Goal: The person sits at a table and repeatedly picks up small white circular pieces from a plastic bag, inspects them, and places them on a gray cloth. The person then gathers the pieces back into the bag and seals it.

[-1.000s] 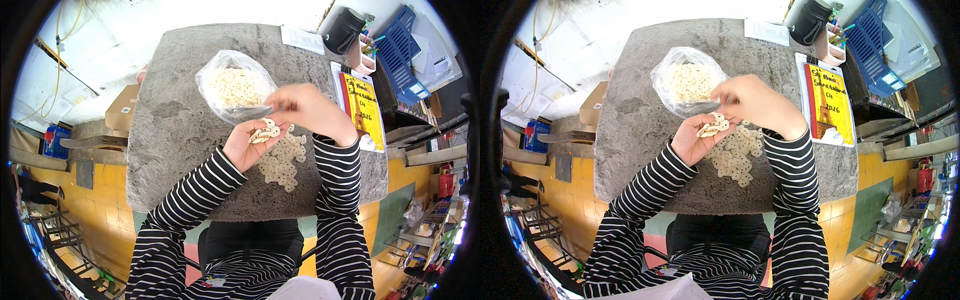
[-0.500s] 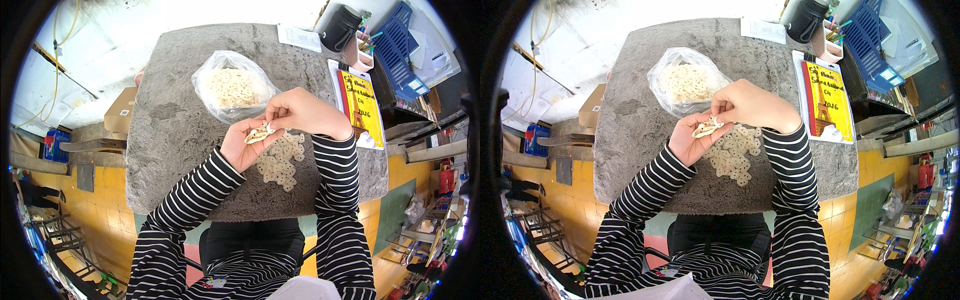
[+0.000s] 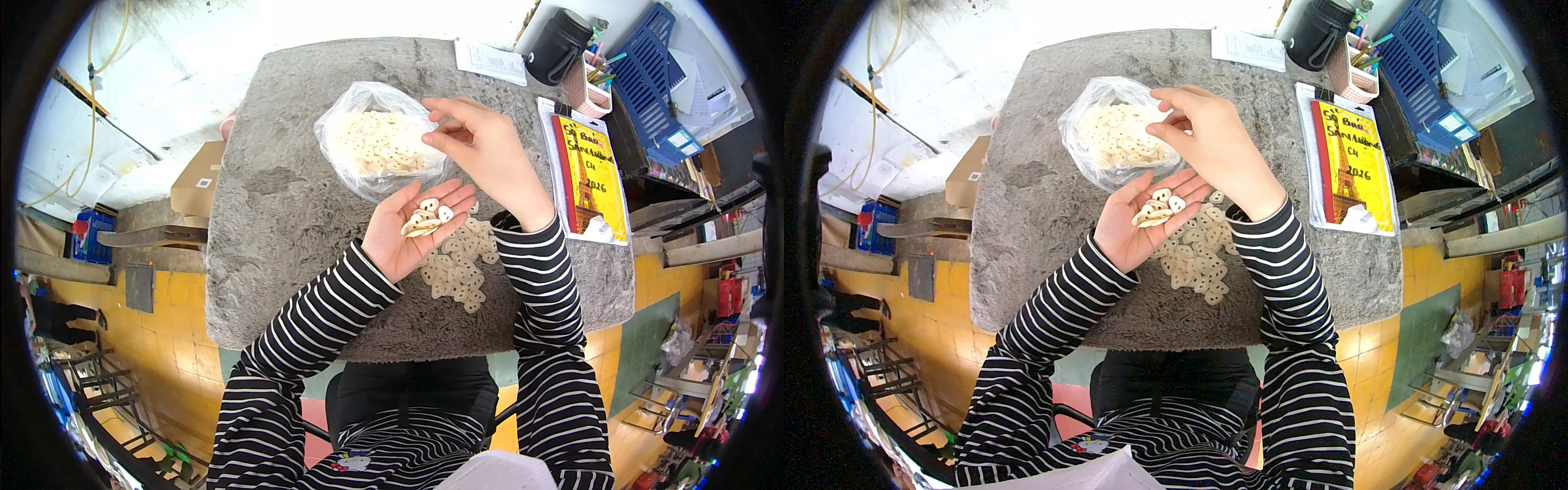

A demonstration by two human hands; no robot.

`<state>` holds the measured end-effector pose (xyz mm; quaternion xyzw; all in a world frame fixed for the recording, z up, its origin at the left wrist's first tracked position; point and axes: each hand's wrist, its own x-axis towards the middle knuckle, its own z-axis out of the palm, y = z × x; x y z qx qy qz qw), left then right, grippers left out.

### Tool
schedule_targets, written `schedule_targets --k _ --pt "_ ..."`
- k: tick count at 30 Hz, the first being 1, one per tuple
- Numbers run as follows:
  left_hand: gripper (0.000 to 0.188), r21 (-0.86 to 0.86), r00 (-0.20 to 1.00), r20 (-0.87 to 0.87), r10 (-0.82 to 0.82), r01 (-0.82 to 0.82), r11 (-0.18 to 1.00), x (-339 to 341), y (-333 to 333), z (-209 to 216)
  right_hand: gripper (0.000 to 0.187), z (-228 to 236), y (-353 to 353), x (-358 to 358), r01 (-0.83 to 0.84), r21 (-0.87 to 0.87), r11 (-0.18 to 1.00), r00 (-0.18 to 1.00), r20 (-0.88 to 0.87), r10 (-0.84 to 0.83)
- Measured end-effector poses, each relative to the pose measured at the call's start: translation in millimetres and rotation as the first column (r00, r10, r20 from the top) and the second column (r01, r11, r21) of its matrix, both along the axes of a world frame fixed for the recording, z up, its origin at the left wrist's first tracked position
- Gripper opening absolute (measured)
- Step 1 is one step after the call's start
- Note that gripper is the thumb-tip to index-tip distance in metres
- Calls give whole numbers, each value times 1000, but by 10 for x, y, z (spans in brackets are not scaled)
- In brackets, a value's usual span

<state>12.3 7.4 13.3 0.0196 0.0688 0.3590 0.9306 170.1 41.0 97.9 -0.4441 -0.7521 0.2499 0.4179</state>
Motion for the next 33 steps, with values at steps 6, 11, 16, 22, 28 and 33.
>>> schedule_targets --k 6,11,16,22,28,33 --pt "59 -16 998 29 47 -46 999 -43 9 -92 40 32 -84 172 -309 -282 908 879 280 386" --pt "64 -27 998 33 55 -54 998 -57 21 -125 37 -58 -91 135 -355 -187 916 881 261 395" --pt "74 16 999 -38 38 -37 999 -58 20 -141 20 -78 -80 155 -308 -355 883 840 335 428" --pt "78 -3 999 -42 18 -18 1000 -81 42 -118 12 -59 -86 159 -346 -314 884 827 343 445" --pt "77 -2 981 -170 91 -93 996 -32 0 -7 15 66 -118 165 -216 -379 900 900 281 334" --pt "70 30 987 162 -11 6 1000 -84 52 -138 17 -19 -164 68 -363 -344 866 870 207 447"
